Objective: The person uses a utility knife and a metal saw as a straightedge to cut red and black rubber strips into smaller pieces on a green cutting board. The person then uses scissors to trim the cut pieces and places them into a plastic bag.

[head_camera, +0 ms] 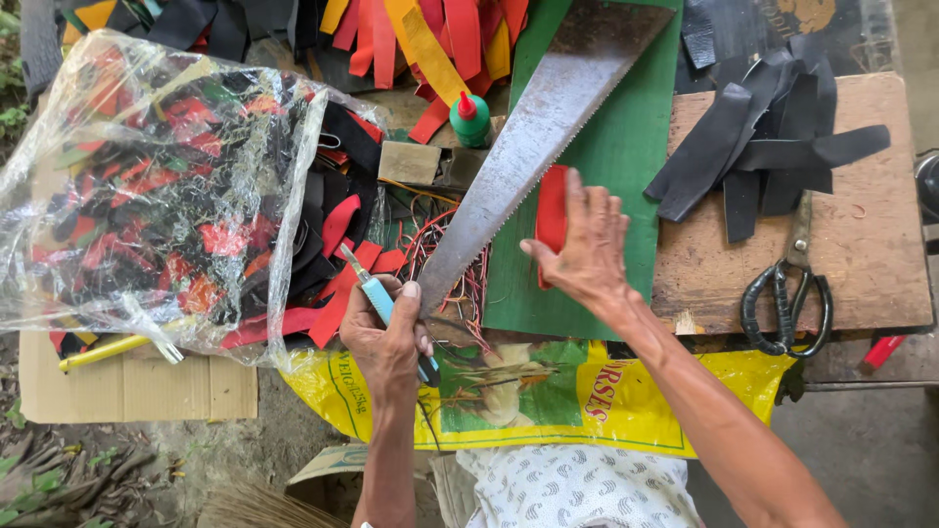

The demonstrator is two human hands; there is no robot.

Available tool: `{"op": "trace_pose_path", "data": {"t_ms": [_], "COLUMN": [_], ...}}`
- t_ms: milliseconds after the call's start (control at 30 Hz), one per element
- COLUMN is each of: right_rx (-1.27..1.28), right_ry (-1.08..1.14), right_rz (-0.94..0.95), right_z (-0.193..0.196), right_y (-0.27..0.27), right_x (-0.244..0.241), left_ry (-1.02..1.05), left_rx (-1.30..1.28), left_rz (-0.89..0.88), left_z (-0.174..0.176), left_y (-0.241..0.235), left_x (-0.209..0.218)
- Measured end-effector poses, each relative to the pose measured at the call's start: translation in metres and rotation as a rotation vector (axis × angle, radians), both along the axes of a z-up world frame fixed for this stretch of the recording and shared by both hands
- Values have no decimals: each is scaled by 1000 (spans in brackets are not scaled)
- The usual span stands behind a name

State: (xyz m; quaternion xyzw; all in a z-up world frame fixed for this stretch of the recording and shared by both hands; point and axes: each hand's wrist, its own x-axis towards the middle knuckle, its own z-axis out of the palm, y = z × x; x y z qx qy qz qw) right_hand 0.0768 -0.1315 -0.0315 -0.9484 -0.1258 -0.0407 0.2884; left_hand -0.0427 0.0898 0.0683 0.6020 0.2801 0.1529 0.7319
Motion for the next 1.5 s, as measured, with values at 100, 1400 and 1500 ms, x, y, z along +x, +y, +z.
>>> {"op": "trace_pose_path", "data": {"t_ms": [100, 1400, 1500], "right_rx": [123, -50, -130], "right_ry": [-92, -424, -365], "right_rz": [56, -120, -275], "right_z": [6, 17, 13], "right_y": [9, -96, -114], "right_x": [-11, -60, -50], "left_ry": [-13, 101, 107], "left_rx": [1, 1325, 997], "left_rz": [10, 169, 155], "left_z": [2, -30, -16], "left_y": [-3, 103, 76], "left_x": [2, -16, -18]}}
